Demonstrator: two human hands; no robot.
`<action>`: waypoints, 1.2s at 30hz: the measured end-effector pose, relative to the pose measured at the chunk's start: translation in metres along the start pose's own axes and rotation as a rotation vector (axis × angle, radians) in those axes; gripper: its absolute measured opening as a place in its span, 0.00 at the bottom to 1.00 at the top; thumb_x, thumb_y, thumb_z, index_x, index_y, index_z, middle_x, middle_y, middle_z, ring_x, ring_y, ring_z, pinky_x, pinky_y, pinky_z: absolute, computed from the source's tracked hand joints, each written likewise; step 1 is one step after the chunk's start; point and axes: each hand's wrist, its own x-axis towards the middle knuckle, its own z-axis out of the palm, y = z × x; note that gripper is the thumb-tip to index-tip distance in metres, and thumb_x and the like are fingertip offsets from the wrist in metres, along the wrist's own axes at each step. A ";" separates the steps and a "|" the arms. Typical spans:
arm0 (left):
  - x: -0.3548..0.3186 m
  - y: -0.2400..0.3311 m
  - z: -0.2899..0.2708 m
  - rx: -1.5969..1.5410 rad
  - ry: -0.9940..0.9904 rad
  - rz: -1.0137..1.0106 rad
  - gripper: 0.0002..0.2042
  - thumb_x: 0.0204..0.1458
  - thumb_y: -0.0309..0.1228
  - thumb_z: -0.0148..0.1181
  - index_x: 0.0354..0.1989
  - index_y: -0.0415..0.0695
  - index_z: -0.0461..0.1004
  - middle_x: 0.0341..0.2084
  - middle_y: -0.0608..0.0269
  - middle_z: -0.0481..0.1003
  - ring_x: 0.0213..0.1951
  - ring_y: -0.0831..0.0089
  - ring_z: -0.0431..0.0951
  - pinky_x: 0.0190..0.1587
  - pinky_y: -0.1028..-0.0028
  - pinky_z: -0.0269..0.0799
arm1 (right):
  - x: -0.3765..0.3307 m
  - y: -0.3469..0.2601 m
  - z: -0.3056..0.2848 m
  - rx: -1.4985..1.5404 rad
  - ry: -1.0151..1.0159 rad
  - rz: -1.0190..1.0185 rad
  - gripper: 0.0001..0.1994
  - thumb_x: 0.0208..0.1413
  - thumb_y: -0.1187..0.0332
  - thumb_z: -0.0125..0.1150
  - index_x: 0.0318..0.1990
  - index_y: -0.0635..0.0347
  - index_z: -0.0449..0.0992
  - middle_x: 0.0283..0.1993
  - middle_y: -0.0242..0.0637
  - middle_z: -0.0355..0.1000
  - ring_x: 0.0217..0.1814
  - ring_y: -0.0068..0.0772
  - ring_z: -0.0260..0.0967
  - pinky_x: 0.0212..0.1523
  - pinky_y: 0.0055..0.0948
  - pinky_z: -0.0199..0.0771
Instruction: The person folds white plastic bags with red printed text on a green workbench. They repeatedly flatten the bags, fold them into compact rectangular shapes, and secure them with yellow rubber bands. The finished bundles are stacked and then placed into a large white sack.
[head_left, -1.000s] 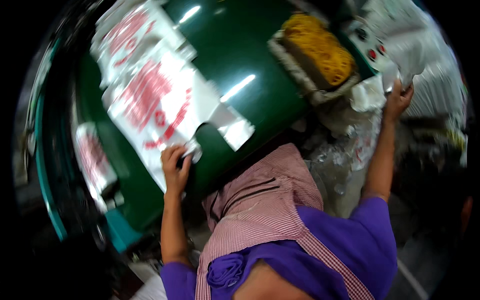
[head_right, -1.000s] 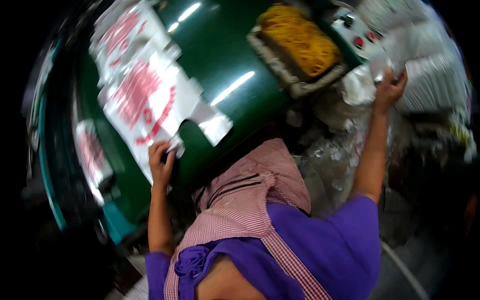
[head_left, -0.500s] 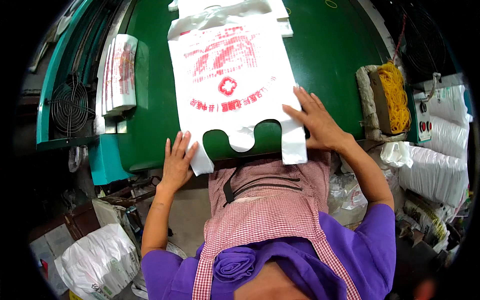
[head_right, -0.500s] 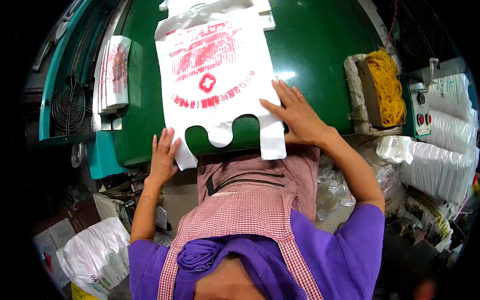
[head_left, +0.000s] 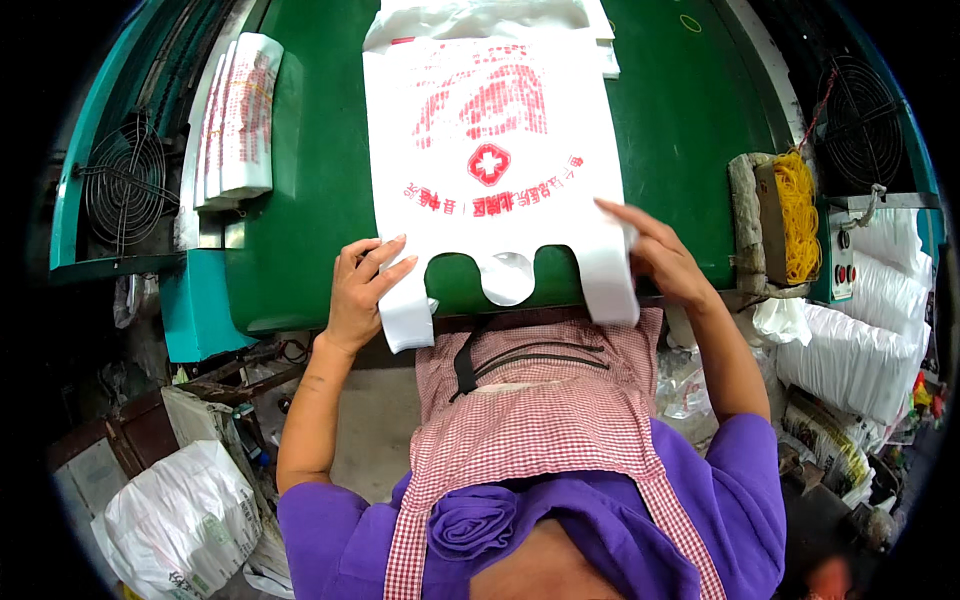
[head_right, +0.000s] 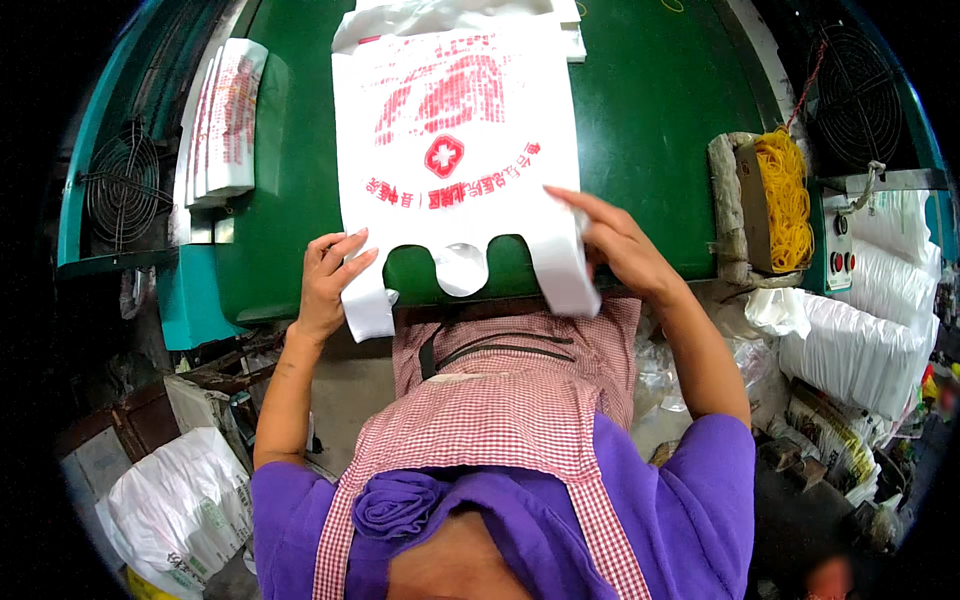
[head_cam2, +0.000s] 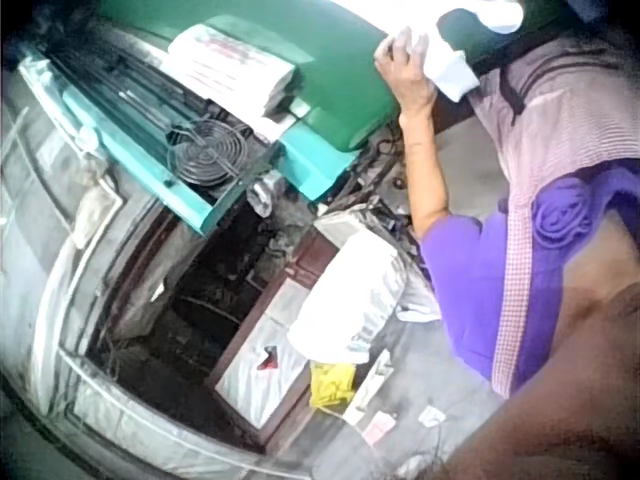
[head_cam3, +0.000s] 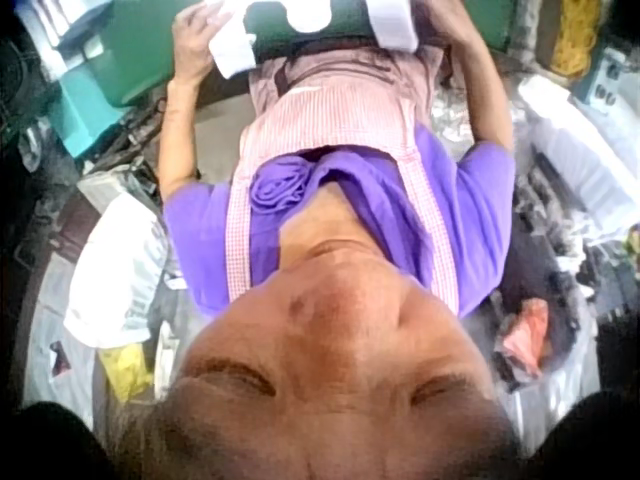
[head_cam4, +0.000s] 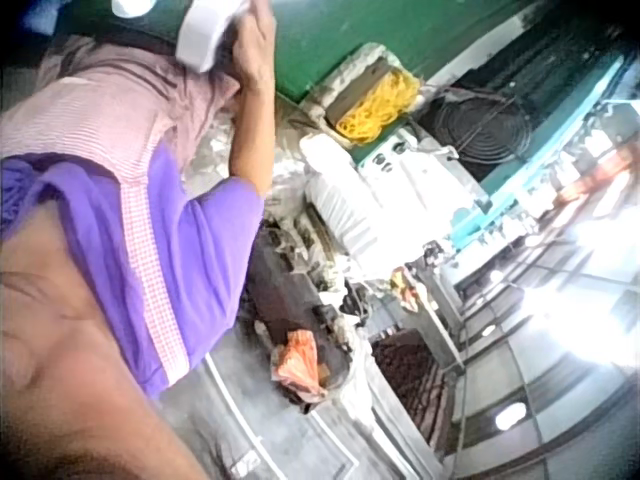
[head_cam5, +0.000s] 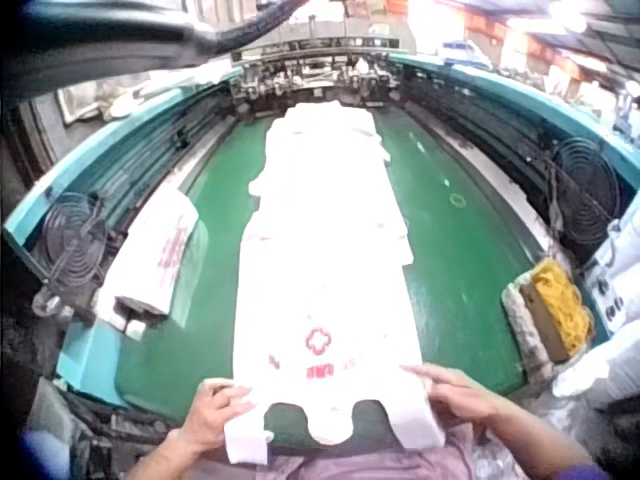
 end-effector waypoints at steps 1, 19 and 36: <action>0.000 -0.002 -0.004 -0.007 -0.029 0.004 0.20 0.43 0.26 0.60 0.48 0.52 0.76 0.54 0.67 0.71 0.50 0.62 0.67 0.50 0.67 0.63 | -0.010 0.006 -0.003 0.112 -0.087 0.044 0.31 0.49 0.75 0.38 0.65 0.53 0.61 0.36 0.38 0.70 0.26 0.20 0.69 0.29 0.20 0.72; 0.153 0.033 0.037 -0.083 -0.344 -0.081 0.10 0.52 0.38 0.56 0.35 0.46 0.76 0.22 0.49 0.76 0.28 0.51 0.76 0.32 0.60 0.71 | 0.057 -0.009 0.020 -0.328 0.213 -0.536 0.10 0.58 0.71 0.53 0.46 0.64 0.71 0.33 0.48 0.73 0.34 0.44 0.73 0.34 0.32 0.69; 0.173 0.014 0.017 -0.377 -0.579 -0.212 0.13 0.43 0.27 0.59 0.41 0.47 0.76 0.29 0.50 0.78 0.35 0.52 0.78 0.38 0.62 0.73 | 0.069 -0.041 0.023 -0.847 0.070 -0.735 0.27 0.57 0.59 0.55 0.62 0.61 0.61 0.65 0.51 0.57 0.67 0.51 0.54 0.65 0.40 0.56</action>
